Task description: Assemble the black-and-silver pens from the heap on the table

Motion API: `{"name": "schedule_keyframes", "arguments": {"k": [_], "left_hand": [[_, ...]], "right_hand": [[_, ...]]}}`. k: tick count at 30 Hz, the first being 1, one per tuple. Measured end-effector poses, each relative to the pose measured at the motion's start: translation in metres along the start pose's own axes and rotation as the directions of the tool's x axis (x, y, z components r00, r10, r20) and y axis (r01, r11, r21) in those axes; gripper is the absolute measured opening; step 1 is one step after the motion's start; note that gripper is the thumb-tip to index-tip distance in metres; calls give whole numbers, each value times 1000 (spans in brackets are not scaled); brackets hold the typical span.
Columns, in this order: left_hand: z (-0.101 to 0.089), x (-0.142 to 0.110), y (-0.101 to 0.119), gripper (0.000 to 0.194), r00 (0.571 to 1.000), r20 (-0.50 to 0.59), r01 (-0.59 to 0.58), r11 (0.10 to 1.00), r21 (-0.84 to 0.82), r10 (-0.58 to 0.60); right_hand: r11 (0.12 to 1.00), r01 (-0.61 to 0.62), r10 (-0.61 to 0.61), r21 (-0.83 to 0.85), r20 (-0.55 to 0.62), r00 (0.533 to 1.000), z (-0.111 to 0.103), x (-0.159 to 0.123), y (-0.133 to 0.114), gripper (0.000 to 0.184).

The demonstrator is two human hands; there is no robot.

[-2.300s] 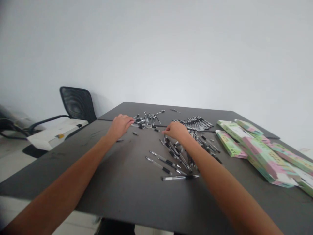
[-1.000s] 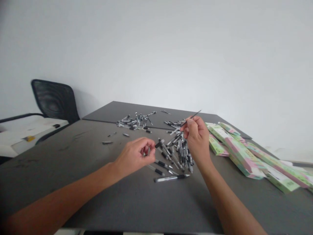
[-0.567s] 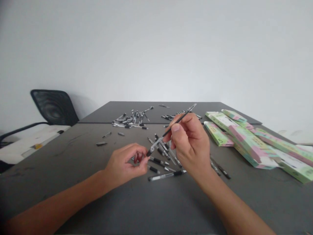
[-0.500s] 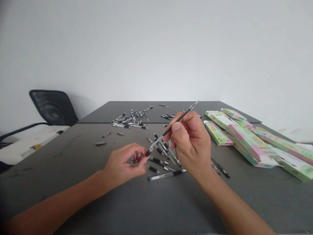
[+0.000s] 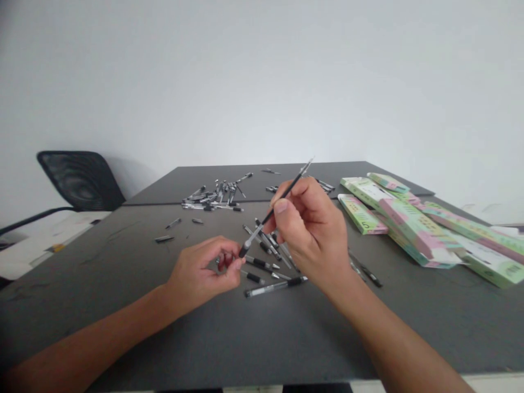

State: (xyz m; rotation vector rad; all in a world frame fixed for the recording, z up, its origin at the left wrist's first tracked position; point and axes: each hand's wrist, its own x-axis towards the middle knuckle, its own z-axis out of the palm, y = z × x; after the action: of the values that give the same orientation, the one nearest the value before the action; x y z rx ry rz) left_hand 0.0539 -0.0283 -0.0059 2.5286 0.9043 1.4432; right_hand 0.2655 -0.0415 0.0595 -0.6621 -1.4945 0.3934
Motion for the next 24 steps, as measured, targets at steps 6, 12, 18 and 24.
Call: {"name": "schedule_keyframes", "arguments": {"k": [6,12,18,24], "left_hand": [[-2,1,2,11,1000,1,14,1000,7,-14],[-2,1,3,9,997,10,77,997,-14,-77],[-2,-1,-1,5,984,20,180,981,-77,-178],[-4,1,-3,8,949,47,314,946,-84,-311]], "right_hand": [[1000,-12,12,-18,-13,1000,0,2,0,27],[995,-12,21,-94,90,996,-3,0,5,18],[973,44,18,-225,264,964,-7,6,8,12],[920,-38,82,-390,97,992,-46,29,21,31]]}}
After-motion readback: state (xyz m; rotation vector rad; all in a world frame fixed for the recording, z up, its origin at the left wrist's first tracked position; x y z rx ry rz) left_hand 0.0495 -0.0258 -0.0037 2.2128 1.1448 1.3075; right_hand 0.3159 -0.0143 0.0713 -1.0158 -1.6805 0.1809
